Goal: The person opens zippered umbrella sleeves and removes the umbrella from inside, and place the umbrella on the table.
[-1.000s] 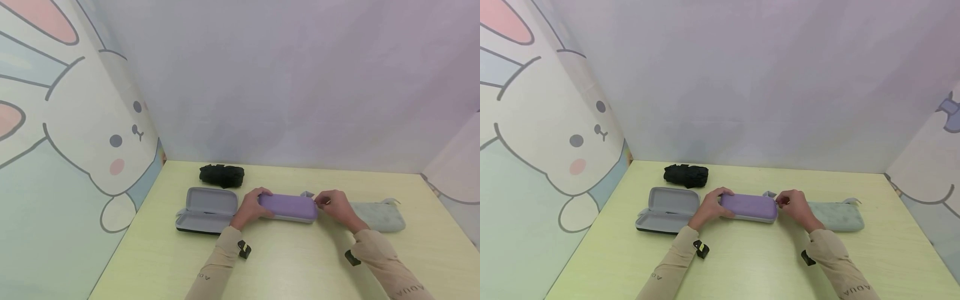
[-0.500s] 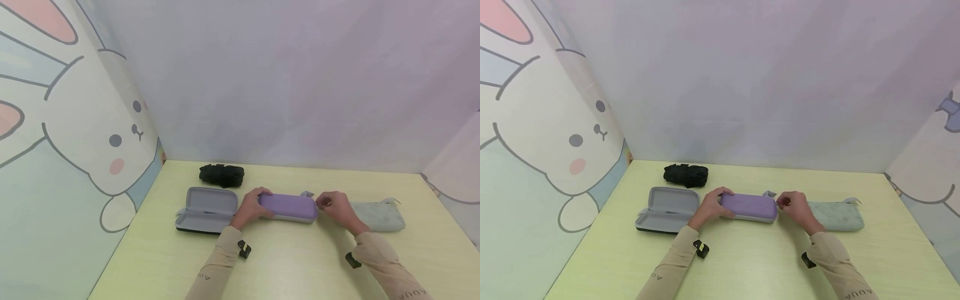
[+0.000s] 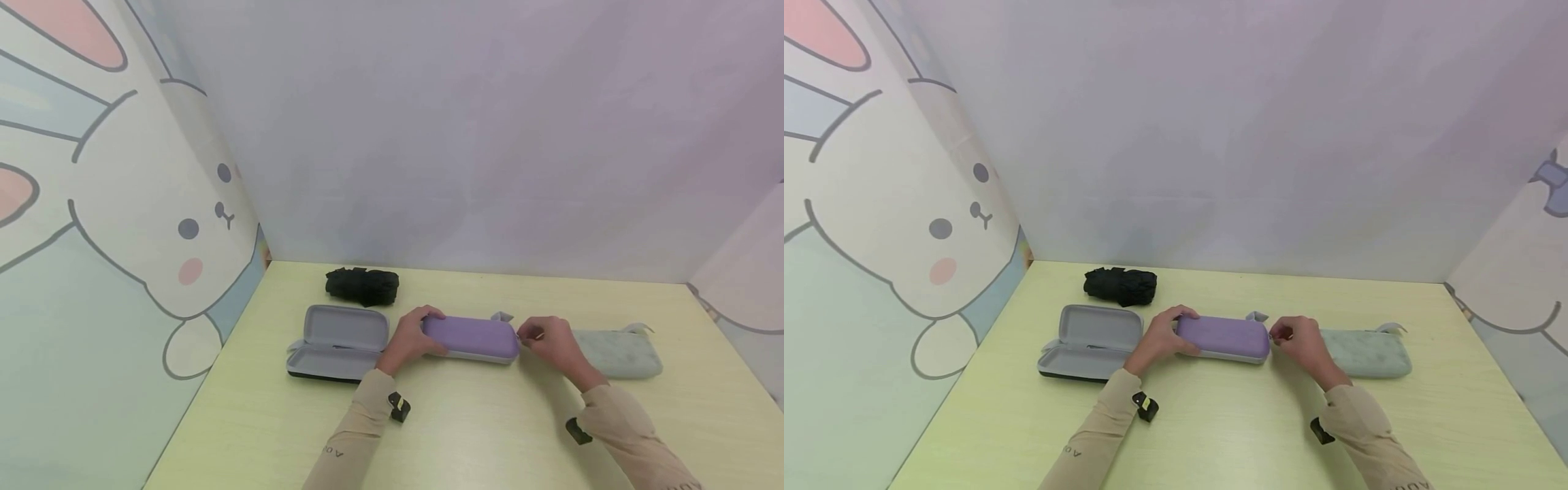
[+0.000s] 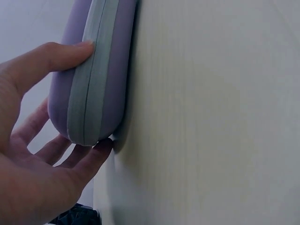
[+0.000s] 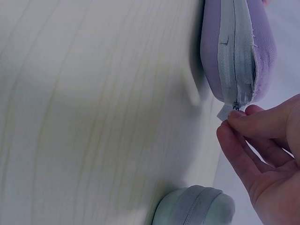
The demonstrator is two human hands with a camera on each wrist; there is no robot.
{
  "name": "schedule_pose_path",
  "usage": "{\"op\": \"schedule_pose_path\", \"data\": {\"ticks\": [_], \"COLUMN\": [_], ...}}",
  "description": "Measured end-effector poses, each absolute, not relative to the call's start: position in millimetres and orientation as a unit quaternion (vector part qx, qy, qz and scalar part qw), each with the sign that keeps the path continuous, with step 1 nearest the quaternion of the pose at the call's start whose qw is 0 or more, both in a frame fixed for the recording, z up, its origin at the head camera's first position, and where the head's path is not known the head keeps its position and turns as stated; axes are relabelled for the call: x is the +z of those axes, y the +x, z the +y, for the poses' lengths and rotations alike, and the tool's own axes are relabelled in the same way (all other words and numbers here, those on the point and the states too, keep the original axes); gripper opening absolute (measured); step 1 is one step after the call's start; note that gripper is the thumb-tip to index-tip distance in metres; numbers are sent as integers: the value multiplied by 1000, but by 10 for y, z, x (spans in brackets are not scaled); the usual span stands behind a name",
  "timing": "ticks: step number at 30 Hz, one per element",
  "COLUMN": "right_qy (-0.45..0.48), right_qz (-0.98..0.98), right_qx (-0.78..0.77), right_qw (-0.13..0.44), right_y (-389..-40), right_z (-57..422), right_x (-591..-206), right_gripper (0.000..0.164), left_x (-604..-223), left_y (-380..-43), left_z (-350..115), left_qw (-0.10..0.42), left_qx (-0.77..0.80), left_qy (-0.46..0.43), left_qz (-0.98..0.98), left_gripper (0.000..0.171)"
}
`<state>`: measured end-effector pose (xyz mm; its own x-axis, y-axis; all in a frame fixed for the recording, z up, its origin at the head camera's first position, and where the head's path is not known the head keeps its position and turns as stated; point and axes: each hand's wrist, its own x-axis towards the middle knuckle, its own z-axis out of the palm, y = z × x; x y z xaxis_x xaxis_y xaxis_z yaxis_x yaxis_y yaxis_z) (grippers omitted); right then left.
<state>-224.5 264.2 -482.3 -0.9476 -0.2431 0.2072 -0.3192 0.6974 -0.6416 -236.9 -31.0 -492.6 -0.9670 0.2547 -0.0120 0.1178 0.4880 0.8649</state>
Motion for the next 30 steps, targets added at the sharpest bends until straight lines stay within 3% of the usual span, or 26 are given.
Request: {"op": "schedule_pose_path", "data": {"ticks": [30], "right_qy": [133], "right_qz": [-915], "right_qx": [376], "right_qw": [60], "right_y": [-2077], "right_z": [2610], "right_x": [-4830], "right_gripper": [15], "left_x": [-4913], "left_y": [-2365], "left_z": [-306], "left_qw": [65], "left_qx": [496], "left_qy": [110], "left_qz": [859], "left_gripper": [60]}}
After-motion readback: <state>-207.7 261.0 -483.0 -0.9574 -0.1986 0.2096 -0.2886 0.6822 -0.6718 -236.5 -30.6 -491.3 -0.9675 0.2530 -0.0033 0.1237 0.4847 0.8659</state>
